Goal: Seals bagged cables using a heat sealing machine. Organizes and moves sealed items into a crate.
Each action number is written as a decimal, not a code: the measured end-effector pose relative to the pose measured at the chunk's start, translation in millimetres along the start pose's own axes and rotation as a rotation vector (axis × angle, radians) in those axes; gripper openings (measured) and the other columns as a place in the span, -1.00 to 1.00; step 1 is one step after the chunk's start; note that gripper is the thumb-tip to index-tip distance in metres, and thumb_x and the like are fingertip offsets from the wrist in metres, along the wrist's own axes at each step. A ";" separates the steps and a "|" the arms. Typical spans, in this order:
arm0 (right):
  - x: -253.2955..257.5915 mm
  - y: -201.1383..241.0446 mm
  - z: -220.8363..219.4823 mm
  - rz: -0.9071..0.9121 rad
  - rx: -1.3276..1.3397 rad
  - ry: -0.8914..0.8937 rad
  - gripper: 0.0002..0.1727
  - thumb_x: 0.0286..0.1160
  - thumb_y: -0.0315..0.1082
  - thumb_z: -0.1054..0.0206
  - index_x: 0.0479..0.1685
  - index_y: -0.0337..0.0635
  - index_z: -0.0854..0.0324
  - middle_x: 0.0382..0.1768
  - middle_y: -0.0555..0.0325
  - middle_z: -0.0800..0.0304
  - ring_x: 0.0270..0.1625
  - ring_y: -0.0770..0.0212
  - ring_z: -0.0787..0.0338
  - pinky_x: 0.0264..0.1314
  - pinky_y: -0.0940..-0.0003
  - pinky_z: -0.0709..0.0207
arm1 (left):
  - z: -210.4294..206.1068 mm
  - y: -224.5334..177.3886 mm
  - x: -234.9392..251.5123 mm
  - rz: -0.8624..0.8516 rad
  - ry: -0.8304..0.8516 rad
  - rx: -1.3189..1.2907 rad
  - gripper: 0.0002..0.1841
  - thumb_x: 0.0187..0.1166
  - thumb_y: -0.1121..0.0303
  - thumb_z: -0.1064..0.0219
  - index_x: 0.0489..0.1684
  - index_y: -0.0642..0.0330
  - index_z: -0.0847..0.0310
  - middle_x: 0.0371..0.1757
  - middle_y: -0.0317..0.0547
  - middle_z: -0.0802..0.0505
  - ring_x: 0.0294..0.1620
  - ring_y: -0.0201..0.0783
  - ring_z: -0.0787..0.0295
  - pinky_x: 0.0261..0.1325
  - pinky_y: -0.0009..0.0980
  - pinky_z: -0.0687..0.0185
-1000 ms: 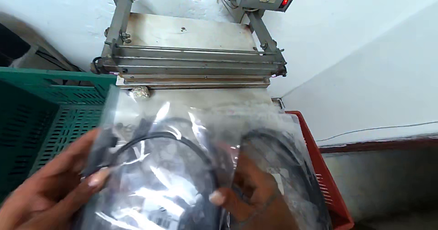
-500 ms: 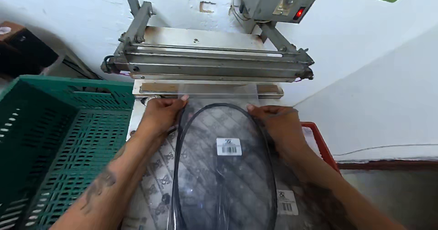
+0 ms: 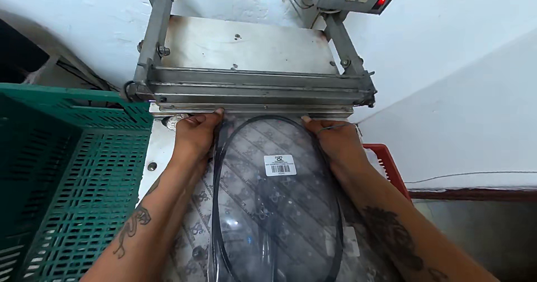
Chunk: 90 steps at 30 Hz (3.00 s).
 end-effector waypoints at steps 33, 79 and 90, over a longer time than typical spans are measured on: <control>-215.7 -16.1 14.0 0.422 0.229 0.361 -0.69 0.60 -0.35 -0.39 0.06 -0.50 -0.67 -0.31 0.16 -0.86 -0.34 0.55 -0.76 -0.21 0.58 -0.69 | 134.0 -21.6 -120.8 -0.255 0.422 0.032 -0.51 0.53 0.42 -0.32 0.48 -0.12 -0.57 0.02 -0.42 -0.90 -0.10 -0.48 -0.87 -0.06 -0.53 -0.83; -67.2 -6.4 70.8 0.561 -0.214 -0.068 -0.77 0.63 -0.19 -0.40 0.00 -0.16 -0.78 -0.23 0.11 -0.86 -0.24 0.26 -0.80 -0.11 0.20 -0.68 | 27.3 -5.9 -109.3 -0.276 0.260 0.355 -0.47 0.69 -0.04 -0.29 0.52 0.03 -0.59 0.23 -0.18 -0.85 0.19 -0.30 -0.80 0.29 -0.19 -0.72; -138.6 -140.5 169.9 -0.149 0.187 0.148 0.19 0.04 0.62 -0.33 0.52 -0.21 -0.32 0.06 0.28 -0.75 0.07 0.49 -0.77 0.11 0.42 -0.72 | -48.6 63.9 -194.7 -0.214 0.494 0.301 0.15 0.43 -0.16 -0.48 0.96 -0.01 0.30 0.85 -0.06 -0.26 0.72 -0.38 -0.36 0.64 -0.37 -0.46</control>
Point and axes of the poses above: each hand's wrist, its own x-axis towards the middle knuckle, its own z-axis out of the back of the hand, y = z × x, the point moved 2 cm from there along x, towards the middle knuckle
